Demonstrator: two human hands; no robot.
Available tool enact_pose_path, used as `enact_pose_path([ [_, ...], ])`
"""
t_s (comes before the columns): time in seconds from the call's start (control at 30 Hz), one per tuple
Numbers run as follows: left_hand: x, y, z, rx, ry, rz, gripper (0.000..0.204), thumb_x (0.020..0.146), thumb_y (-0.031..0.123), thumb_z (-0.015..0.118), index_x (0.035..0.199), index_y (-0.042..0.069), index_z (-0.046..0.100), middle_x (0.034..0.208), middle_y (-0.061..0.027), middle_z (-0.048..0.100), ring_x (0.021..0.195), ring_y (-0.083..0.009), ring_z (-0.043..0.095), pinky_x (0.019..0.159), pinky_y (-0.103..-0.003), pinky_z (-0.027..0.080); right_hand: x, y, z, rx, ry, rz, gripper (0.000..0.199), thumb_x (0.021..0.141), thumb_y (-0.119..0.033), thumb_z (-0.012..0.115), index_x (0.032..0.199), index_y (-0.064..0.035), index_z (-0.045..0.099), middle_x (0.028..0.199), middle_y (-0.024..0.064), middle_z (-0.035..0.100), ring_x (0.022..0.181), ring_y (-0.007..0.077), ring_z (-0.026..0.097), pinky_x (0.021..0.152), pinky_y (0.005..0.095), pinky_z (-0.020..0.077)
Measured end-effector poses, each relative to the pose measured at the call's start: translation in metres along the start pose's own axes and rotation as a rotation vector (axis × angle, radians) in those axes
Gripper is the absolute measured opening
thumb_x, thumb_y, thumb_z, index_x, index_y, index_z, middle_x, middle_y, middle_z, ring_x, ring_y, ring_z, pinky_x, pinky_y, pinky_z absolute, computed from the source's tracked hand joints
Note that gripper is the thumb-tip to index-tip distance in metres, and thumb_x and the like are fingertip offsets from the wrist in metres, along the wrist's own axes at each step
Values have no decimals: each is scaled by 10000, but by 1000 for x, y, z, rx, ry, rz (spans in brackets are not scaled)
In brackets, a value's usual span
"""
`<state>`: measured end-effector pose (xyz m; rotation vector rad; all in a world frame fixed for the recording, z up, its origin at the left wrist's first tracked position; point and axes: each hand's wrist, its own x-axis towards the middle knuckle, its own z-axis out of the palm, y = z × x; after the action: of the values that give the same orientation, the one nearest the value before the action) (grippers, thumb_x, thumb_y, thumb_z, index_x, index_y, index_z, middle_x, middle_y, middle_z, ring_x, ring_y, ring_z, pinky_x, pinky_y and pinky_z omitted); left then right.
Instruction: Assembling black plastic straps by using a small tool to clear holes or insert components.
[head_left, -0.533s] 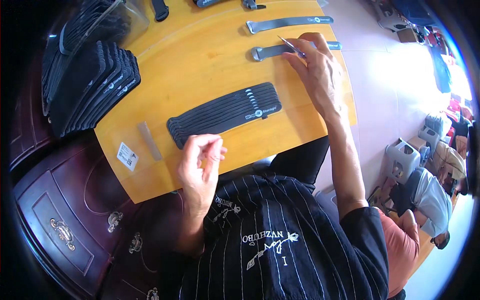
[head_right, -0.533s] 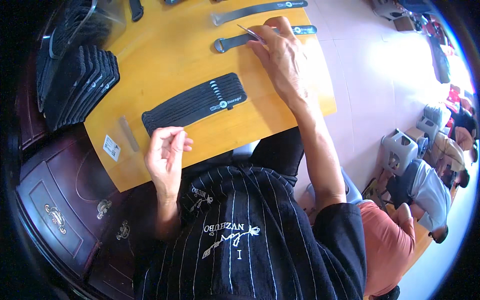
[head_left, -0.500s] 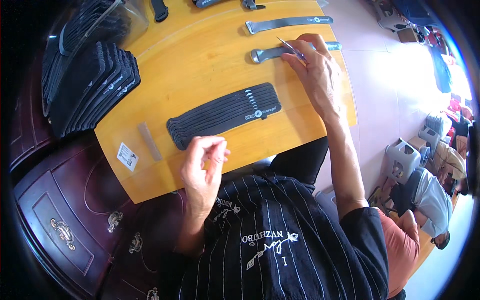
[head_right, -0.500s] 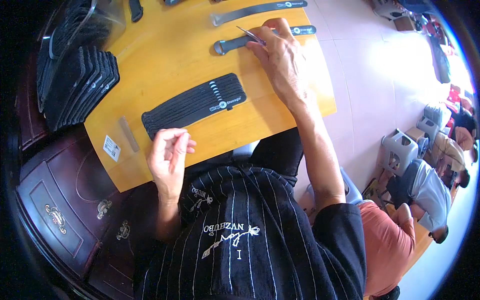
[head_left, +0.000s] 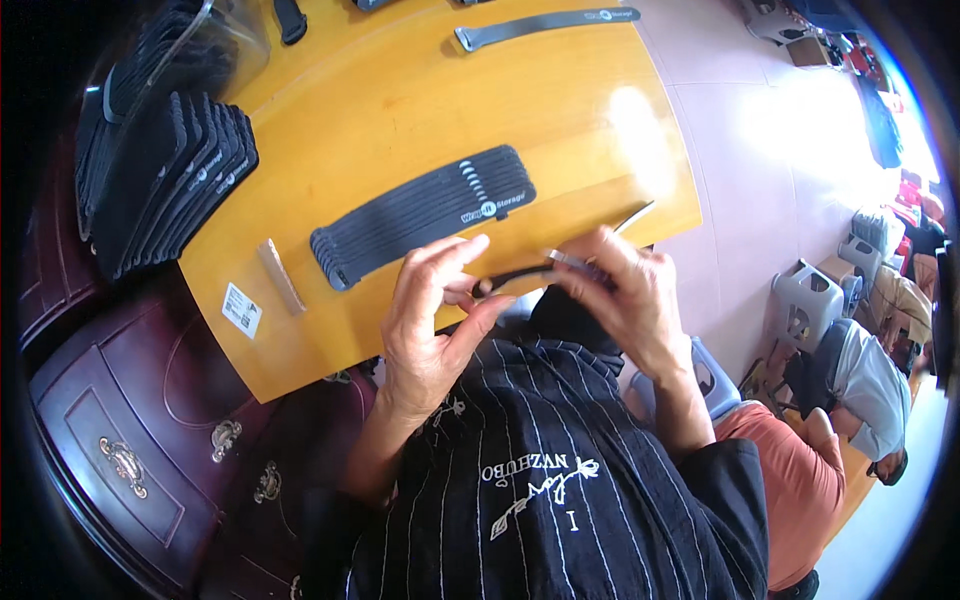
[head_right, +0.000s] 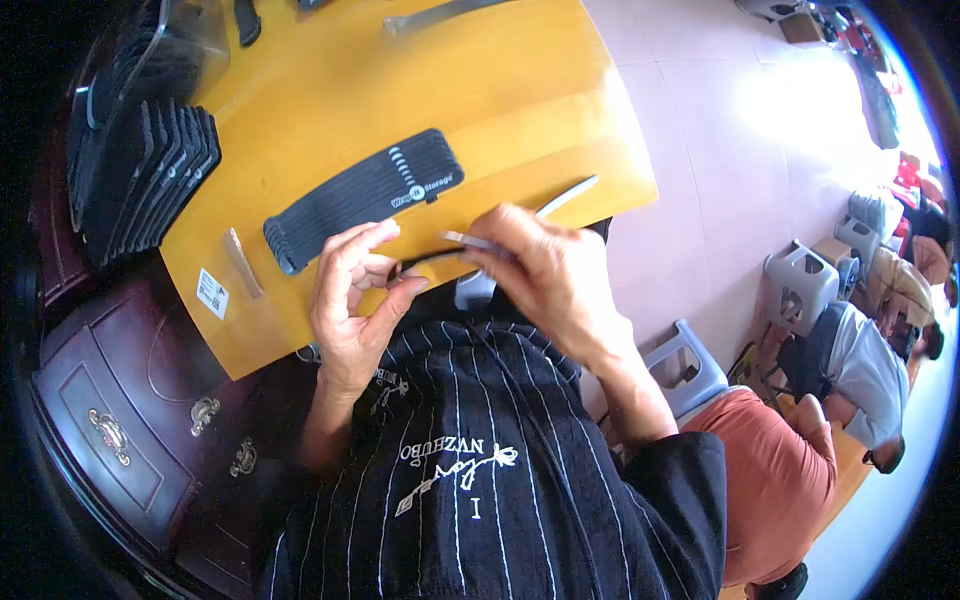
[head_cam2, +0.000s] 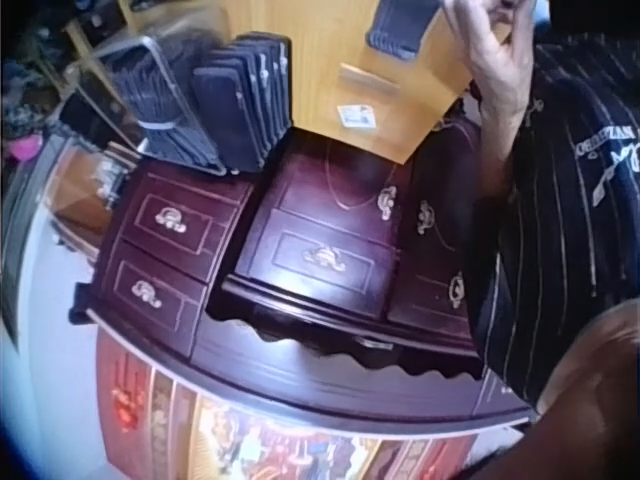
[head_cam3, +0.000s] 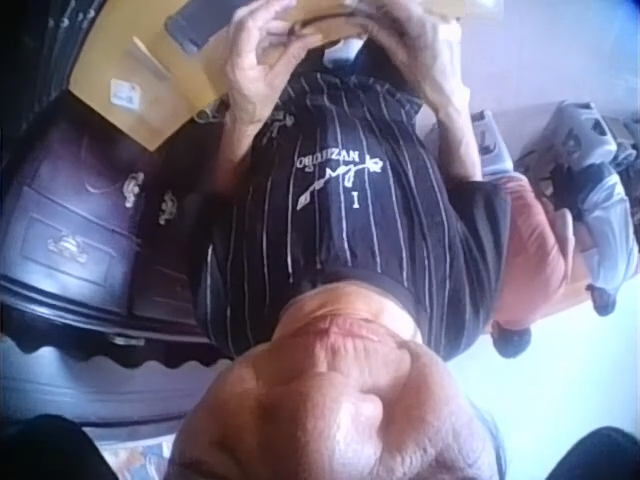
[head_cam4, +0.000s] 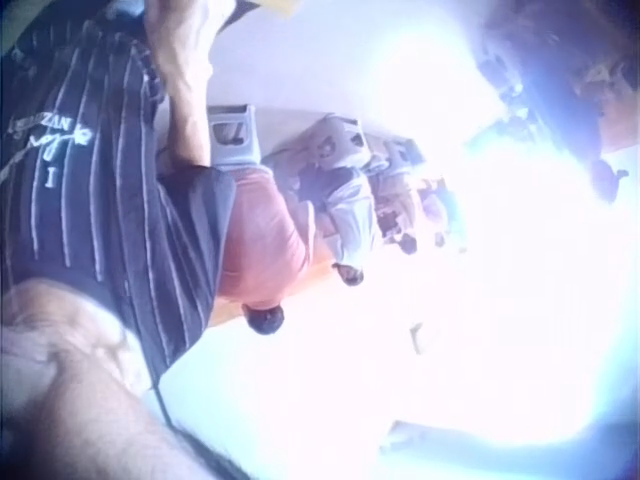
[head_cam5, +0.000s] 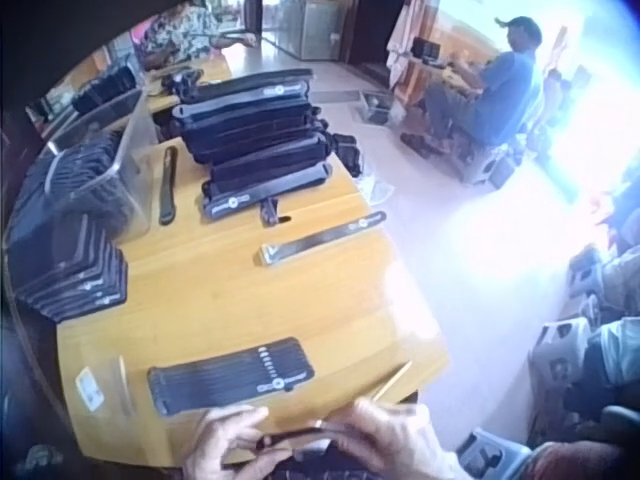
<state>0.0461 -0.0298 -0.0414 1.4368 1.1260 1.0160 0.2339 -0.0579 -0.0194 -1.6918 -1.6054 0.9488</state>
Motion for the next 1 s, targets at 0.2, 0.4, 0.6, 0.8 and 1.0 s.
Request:
enact_pose_path([
  [0.2,-29,0,-33,-155,-67,-178,177,805,-89,657,976,-41,659,869,-120,651,669,-151,651,567,-228,527,-16,4,8,7,-108,-13,195,808,-174,696,905,-34,599,801,115,631,730,297,645,644,347,507],
  [0.4,-54,-18,-72,-550,-73,-532,154,867,9,627,1002,-63,637,803,-133,663,603,-212,677,537,-251,565,-19,8,-1,86,-168,58,231,741,-179,761,845,-8,644,788,82,660,701,210,651,629,283,483],
  [0.6,-69,-25,-83,-707,-4,-638,228,963,69,489,1132,-57,574,1108,-152,618,761,-248,695,621,-299,602,-12,10,4,101,-328,153,198,799,-165,724,932,-24,685,751,63,640,694,146,608,641,270,459],
  [0.8,-65,-28,-80,-430,82,-432,184,937,20,522,1087,-45,607,1073,-144,616,808,-228,680,679,-291,586,-2,13,9,77,-210,236,174,766,-128,761,838,-3,662,658,23,586,619,87,524,587,236,417],
  [1.0,-52,-33,-80,-21,244,-207,170,884,-33,596,1041,-21,662,954,-78,576,728,-100,592,603,-208,497,8,19,8,133,-192,254,167,776,-125,761,849,-5,671,704,-4,619,637,57,511,592,208,402],
])
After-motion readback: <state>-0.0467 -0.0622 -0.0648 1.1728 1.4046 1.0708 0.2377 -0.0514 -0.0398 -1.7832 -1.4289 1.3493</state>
